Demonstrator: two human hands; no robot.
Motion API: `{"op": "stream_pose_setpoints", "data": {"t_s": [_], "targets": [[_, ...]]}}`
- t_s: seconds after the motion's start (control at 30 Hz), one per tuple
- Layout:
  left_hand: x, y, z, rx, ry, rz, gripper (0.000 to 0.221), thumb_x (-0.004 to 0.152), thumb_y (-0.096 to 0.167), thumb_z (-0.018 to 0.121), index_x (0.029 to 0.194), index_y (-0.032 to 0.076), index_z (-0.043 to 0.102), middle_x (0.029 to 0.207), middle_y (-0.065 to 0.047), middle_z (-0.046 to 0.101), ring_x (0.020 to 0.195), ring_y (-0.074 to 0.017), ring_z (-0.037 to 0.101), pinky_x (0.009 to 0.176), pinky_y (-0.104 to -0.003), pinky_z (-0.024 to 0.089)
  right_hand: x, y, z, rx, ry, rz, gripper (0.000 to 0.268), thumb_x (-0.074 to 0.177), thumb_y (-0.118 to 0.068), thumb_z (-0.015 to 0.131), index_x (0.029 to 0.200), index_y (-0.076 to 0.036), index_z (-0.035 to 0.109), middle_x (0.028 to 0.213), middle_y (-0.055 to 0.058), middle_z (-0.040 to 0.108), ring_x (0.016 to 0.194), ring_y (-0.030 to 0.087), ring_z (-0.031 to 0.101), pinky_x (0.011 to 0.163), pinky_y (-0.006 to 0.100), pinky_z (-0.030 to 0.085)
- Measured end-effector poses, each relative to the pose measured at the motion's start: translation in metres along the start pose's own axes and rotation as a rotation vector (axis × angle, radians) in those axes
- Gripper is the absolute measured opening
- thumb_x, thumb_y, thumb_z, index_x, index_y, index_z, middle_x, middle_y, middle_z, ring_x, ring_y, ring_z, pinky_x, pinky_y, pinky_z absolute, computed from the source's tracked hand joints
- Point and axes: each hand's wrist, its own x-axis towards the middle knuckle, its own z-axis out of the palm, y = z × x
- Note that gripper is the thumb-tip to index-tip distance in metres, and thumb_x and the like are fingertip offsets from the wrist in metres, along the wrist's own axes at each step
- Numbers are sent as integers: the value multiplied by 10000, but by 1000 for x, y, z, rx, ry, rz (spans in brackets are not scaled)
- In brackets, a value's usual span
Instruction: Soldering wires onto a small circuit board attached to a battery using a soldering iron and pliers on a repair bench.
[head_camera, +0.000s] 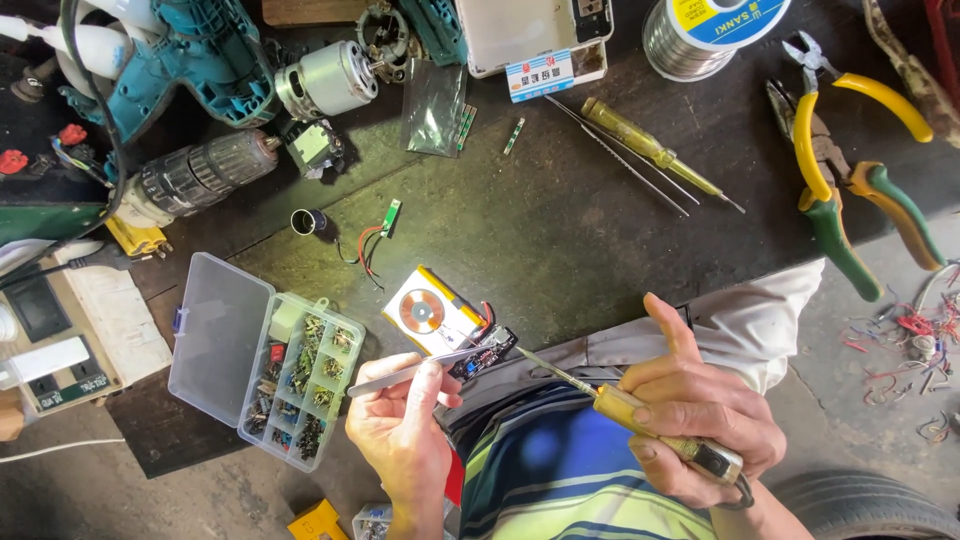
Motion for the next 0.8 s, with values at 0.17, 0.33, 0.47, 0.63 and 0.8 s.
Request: {"op": "stream_pose_setpoints", "data": {"t_s": [0.17,0.33,0.47,0.63,0.8], "targets": [[0,-1,-1,-15,-3,7,142,844,-15,715,963,-11,638,693,-184,701,507,-242,694,413,-303,538,-2,1,1,-4,4,3,125,903,-203,620,891,-79,611,644,114,628,607,264,724,1135,805,449],[-1,0,1,-14,9,-5,137,844,-20,713,961,-14,642,711,-173,703,509,-239,692,417,-301,536,-4,0,-1,-6,-2,12,121,907,-198,620,913,-77,618,680,127,658,636,267,732,1144,816,450],[-1,-1,0,-53,1,-9,149,842,-18,720,968,-6,643,697,-170,698,511,-234,688,423,-299,529,-5,0,0,1,-5,27,115,905,-185,626,933,-74,625,682,126,655,652,268,736,1161,819,445],[0,-3,-1,-60,-3,-10,156,840,-16,720,975,-12,642,715,-181,706,506,-239,683,420,-299,520,-5,1,0,-18,7,21,119,909,-195,617,921,-76,622,681,131,661,643,265,741,1147,811,464],[0,0,0,-42,-14,22,135,849,-13,710,965,-15,642,703,-165,684,498,-235,672,411,-300,526,-5,3,-2,-12,1,6,138,912,-204,611,918,-67,621,660,131,637,636,275,735,1133,814,466]]}}
